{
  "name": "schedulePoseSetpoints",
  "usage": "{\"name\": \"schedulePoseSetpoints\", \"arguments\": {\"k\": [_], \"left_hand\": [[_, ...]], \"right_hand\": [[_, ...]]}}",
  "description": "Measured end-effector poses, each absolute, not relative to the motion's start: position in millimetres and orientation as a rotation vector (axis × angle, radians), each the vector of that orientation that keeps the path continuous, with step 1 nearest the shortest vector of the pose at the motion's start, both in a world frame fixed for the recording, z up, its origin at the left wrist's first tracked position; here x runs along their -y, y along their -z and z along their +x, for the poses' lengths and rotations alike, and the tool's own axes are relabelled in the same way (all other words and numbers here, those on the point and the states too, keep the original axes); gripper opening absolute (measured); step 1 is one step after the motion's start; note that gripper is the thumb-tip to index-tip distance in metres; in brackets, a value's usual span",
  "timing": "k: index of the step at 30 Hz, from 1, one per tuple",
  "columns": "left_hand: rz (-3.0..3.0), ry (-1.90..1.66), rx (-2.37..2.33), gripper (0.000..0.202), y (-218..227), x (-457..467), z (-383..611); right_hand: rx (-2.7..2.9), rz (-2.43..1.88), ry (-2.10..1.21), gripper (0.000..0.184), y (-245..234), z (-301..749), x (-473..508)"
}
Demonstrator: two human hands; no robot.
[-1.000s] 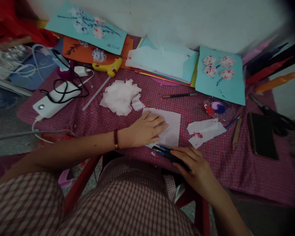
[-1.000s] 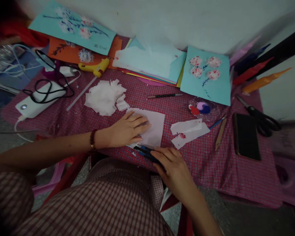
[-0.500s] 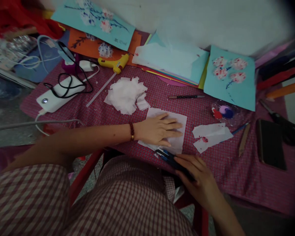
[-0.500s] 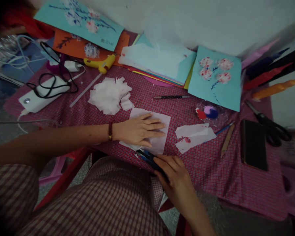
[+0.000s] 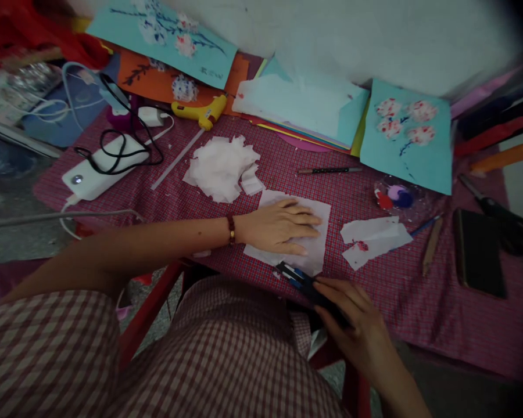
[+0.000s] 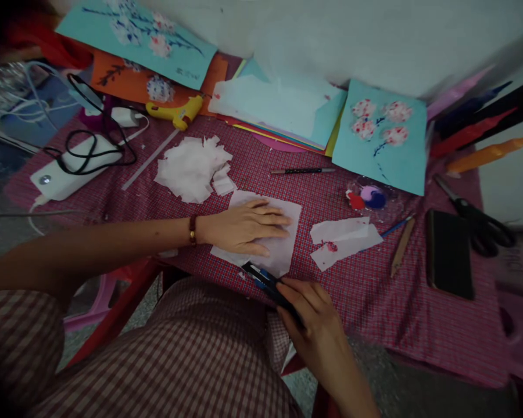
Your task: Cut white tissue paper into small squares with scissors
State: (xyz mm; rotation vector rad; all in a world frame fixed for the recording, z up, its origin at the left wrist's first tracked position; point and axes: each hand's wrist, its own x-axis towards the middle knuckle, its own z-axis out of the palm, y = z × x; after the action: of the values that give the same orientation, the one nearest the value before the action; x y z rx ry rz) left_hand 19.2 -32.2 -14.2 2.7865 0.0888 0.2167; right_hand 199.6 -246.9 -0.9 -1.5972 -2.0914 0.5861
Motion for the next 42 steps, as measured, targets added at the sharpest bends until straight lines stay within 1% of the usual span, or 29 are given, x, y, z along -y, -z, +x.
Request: {"name": "schedulePoseSetpoints", "arguments": {"k": [7,13,17,26,37,42], "left_hand": [[2.747,-0.334,-0.067,0.051,16,31,20],[2.789,-0.281,-0.092,0.05,14,32,19],[2.82,-0.291,-0.104,0.046,14,35,18],[2.887,-0.26,-0.11,0.047,16,37,18],[2.816,-0.285,-0.093,0.049,17,33,20],[2.773,-0.355,-0.089,0.046,18,32,20]], "right_hand": [[2.118,-1.576,-0.59,0.033,1,193,233],[2.138,-1.558,-0.615,0.035,-1,185,222],[2.118,-1.548,-0.61,0.034,-2,179,218],[2.075,-1.592,-0.602,0.031,0,179,244],[2.058,-1.576,-0.573,0.032,0,176,229],[2.076,-1.56,-0.588,0.032,-2,169,218]]}}
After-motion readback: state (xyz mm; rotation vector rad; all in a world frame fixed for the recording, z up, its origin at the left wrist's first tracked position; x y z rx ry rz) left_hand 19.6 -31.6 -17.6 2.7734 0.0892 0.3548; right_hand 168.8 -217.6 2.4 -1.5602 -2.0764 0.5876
